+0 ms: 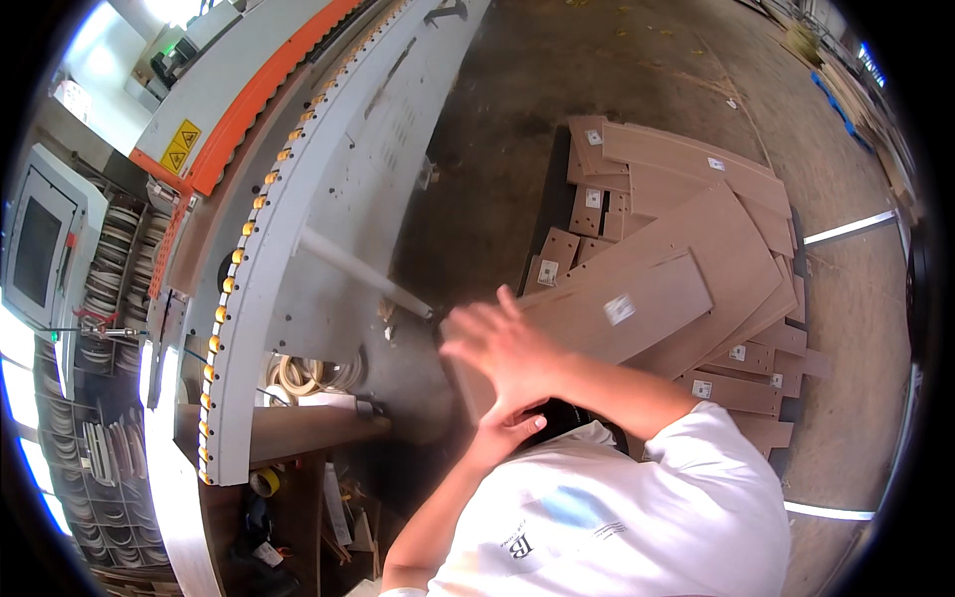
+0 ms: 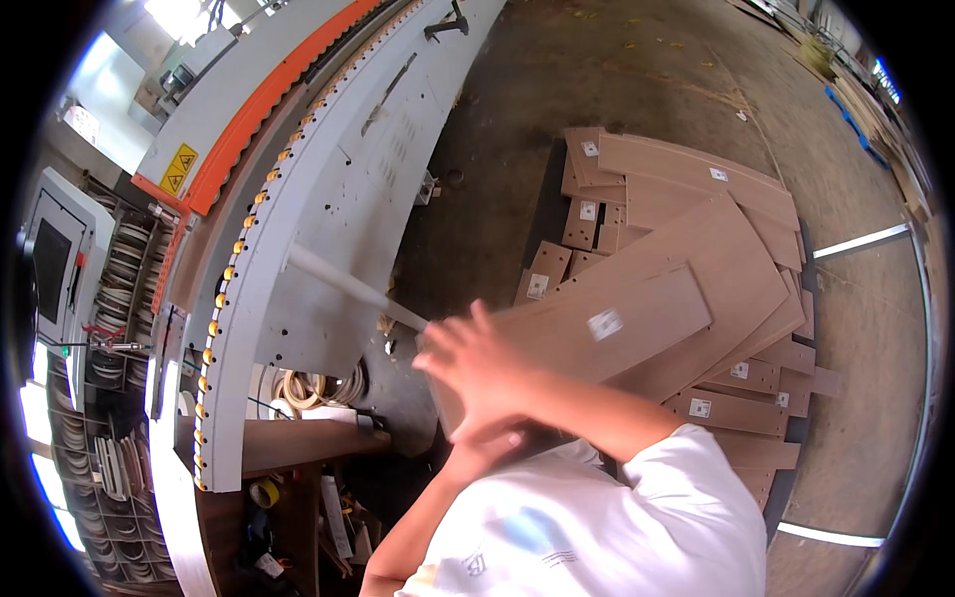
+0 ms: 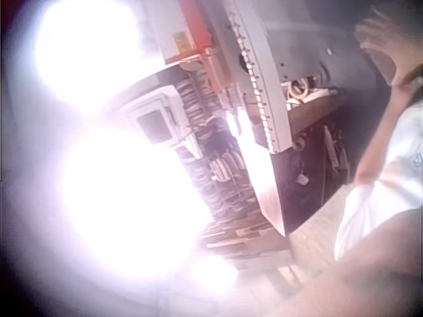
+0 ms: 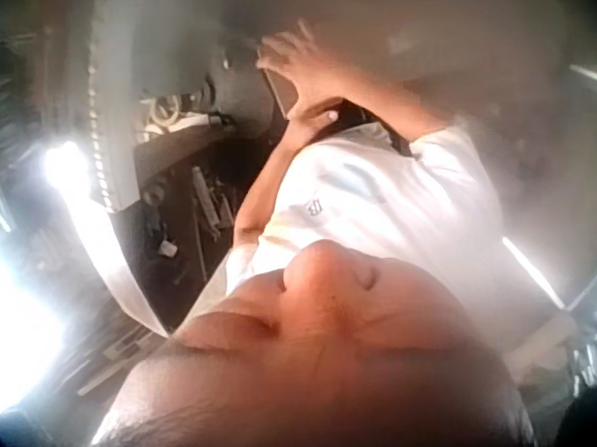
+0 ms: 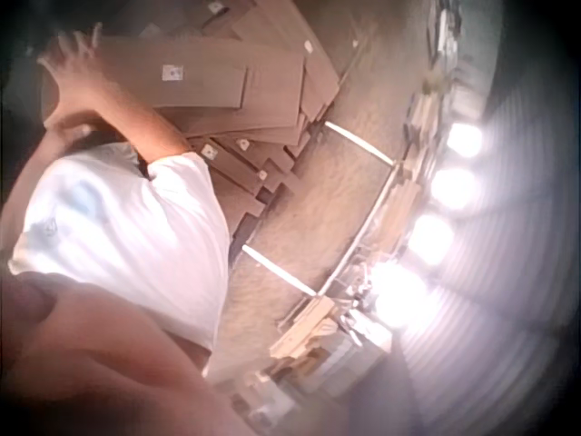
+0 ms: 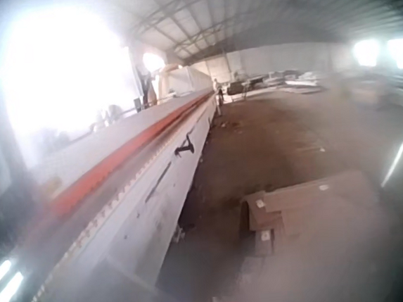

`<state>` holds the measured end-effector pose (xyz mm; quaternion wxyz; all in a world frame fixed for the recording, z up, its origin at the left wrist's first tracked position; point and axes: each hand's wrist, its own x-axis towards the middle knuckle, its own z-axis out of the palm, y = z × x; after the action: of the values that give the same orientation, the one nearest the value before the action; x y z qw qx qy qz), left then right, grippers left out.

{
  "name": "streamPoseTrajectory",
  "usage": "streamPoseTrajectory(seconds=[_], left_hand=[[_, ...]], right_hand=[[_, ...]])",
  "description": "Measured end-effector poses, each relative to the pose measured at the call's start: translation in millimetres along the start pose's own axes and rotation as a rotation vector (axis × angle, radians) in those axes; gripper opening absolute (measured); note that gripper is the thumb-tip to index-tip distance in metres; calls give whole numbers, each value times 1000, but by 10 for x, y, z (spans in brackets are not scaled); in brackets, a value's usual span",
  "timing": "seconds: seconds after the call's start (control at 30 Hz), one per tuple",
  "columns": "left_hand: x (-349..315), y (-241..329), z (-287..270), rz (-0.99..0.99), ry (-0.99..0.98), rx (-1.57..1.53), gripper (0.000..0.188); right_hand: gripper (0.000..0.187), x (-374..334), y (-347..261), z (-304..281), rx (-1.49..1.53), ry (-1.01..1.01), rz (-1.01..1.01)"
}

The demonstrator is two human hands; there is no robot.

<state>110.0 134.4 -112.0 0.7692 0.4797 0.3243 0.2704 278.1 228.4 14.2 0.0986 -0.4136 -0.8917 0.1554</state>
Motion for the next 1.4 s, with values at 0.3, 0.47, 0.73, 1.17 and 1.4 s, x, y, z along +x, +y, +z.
streamPoseTrajectory(seconds=[0.3,0.47,0.73,1.17,1.4], left_hand=[[-498,120,-141,109,567,-506,42],[-917,344,-231,230,729,-515,44],[-1616,806,-794,559,885,-548,43],[-2796,1624,-1550,933,1020,-437,38],[-2889,1896,-1107,559,1362,404,22]], right_hand=[[68,-586,646,462,255,536,240],[79,-1743,1502,1107,100,573,771],[56,-1985,1627,1424,1292,510,924],[42,-85,-207,-17,1622,330,15],[49,870,-954,-308,1742,224,177]])
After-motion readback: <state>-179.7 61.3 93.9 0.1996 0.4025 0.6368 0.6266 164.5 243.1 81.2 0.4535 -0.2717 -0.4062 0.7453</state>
